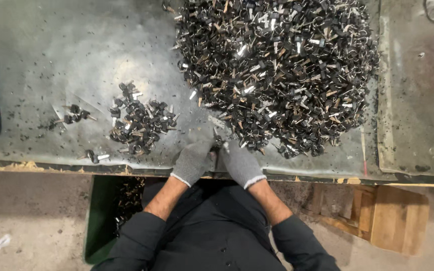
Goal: The person, wearing gloves, picks small black metal components one at a time from a large pile on a workbench and places them into a separate smaller pile on the left side of the table, continuing this sorting motion throughout the episode.
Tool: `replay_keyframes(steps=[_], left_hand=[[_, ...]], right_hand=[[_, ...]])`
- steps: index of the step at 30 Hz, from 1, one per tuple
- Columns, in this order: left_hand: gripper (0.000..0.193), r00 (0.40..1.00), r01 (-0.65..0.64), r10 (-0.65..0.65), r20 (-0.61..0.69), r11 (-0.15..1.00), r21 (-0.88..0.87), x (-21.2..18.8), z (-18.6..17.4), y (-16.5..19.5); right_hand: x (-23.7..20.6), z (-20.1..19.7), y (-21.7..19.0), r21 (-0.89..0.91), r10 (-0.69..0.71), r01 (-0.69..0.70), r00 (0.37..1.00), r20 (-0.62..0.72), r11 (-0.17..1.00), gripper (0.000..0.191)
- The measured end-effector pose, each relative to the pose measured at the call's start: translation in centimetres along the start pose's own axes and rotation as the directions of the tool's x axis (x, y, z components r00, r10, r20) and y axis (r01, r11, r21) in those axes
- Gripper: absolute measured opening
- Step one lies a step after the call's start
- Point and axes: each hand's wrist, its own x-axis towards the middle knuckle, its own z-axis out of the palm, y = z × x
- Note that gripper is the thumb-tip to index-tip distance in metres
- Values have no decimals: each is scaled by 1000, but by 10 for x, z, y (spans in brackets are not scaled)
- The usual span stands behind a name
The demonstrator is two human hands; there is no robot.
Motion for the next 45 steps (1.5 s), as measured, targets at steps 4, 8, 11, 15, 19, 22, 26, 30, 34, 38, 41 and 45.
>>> replay_keyframes(steps=[4, 8, 11, 15, 19, 22, 26, 30, 34, 38, 41, 45], left_hand=[[30, 999, 2, -5, -42, 997, -71, 0, -6, 2], [25, 994, -93, 94, -48, 996, 13, 5, 0, -1], [22, 997, -81, 82, -15, 996, 29, 10, 5, -6], [22, 994, -106, 105, 16, 993, 46, 3, 5, -7], [32, 994, 28, -39, -104, 994, -105, -12, -1, 0], [27, 989, 64, -61, -137, 998, 21, -16, 1, 0], [8, 993, -9, 41, -112, 961, 277, -18, 6, -5], [19, 978, 68, -45, -202, 992, 110, -19, 7, -5], [25, 978, 144, -145, -150, 989, -16, -17, 4, -2], [38, 990, -70, 62, -128, 996, -60, -13, 8, -6], [36, 991, -80, 76, -111, 996, -34, -9, 12, -10], [31, 997, -50, 49, -61, 999, -13, -12, 10, -12]], right_hand=[[-12, -3, -1, -206, -205, 177, 971, -122, 962, 21], [-12, 13, -6, -309, -298, 236, 939, -170, 921, 18], [-1, 25, -12, -243, -134, 97, 981, -139, 965, 29], [14, 13, -7, -37, -122, 128, 984, 129, 991, 28], [13, -5, 4, 213, -293, 275, 954, 59, 938, 28], [2, 5, -1, 197, -179, 197, 978, -108, 960, 35], [-8, 24, -1, 105, -155, 154, 988, 5, 982, 35], [-14, 27, 6, 8, -130, 130, 991, 32, 991, 30], [-19, 27, 5, -207, -267, 253, 963, -41, 945, 19], [-19, 33, -6, -199, -130, 116, 990, -60, 973, 18], [-13, 39, -14, -242, -152, 110, 974, -166, 964, 27], [7, 32, -14, -72, -89, 95, 993, 76, 993, 26]])
